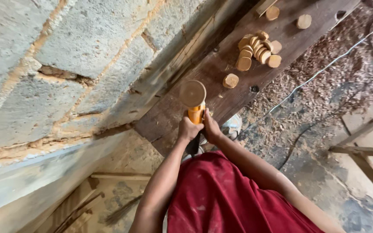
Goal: The person uses an electric sander to smooth the surface of small, round wooden pieces. They hold the sander in one hand and the wooden piece in the other, pressing the piece against the spinning sanding disc. The person works on multiple pieces sequentially, placing finished items on a nearby wooden workbench.
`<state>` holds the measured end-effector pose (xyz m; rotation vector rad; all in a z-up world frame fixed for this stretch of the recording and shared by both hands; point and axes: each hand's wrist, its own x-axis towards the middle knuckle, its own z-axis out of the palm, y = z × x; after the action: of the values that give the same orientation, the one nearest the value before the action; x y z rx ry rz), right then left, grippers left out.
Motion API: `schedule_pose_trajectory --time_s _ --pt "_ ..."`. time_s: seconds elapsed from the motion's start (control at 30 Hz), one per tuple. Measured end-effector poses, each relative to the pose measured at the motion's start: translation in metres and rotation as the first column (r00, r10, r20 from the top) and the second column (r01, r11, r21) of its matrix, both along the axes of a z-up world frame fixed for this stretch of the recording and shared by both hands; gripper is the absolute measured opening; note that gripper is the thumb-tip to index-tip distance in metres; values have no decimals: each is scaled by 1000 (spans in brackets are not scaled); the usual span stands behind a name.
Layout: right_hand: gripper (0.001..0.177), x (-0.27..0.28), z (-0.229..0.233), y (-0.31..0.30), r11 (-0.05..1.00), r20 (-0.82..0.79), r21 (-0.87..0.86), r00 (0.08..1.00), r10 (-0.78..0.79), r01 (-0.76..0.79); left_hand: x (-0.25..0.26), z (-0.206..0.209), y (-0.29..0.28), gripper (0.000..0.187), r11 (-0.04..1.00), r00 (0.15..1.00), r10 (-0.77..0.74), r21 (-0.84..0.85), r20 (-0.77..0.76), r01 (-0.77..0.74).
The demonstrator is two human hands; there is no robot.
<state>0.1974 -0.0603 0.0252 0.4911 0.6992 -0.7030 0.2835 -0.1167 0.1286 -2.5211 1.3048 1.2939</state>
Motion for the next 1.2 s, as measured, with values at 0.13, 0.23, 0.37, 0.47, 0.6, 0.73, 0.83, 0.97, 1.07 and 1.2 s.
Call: schedule_pose_trajectory --time_s 0.13,0.23,0.37,0.47,0.6,0.73,0.83,0.97,1.07,1.2 --pt "53 -55 -32 -13 944 -469 -97 851 235 -314 -17 -18 -14 75 1000 987 17 0 158 -17" --pt "49 -106 -52 -30 848 -849 -34 463 255 -529 -29 -32 -19 77 991 979 105 -96 175 -89" --pt "31 -144 -74 -74 795 -975 8 173 141 -607 -26 -67 -10 64 972 966 224 -107 127 -212" --pt "24 -154 -88 -88 600 -974 -109 -36 -224 -793 -11 -104 7 37 944 947 318 -77 -49 -321" --pt "22 -162 -90 -68 626 -1000 -15 1 -22 -779 4 -119 21 41 964 964 262 -54 47 -260" --pt "21 -180 -81 -21 709 -974 92 83 209 -699 -9 -113 12 60 968 931 224 42 287 -246" --pt "20 -194 -77 -1 741 -990 -42 127 59 -671 -25 -109 3 67 969 921 157 125 357 -214" --pt "13 -207 -86 -25 696 -999 -43 38 -22 -717 -46 -113 13 66 981 917 123 96 380 -171" --pt "15 -210 -92 -76 594 -988 -152 134 -75 -790 -66 -131 4 68 981 896 169 17 410 -193" --pt "45 -207 -104 -125 294 -903 -390 300 -308 -873 -101 -156 7 71 946 836 303 -40 458 -321"
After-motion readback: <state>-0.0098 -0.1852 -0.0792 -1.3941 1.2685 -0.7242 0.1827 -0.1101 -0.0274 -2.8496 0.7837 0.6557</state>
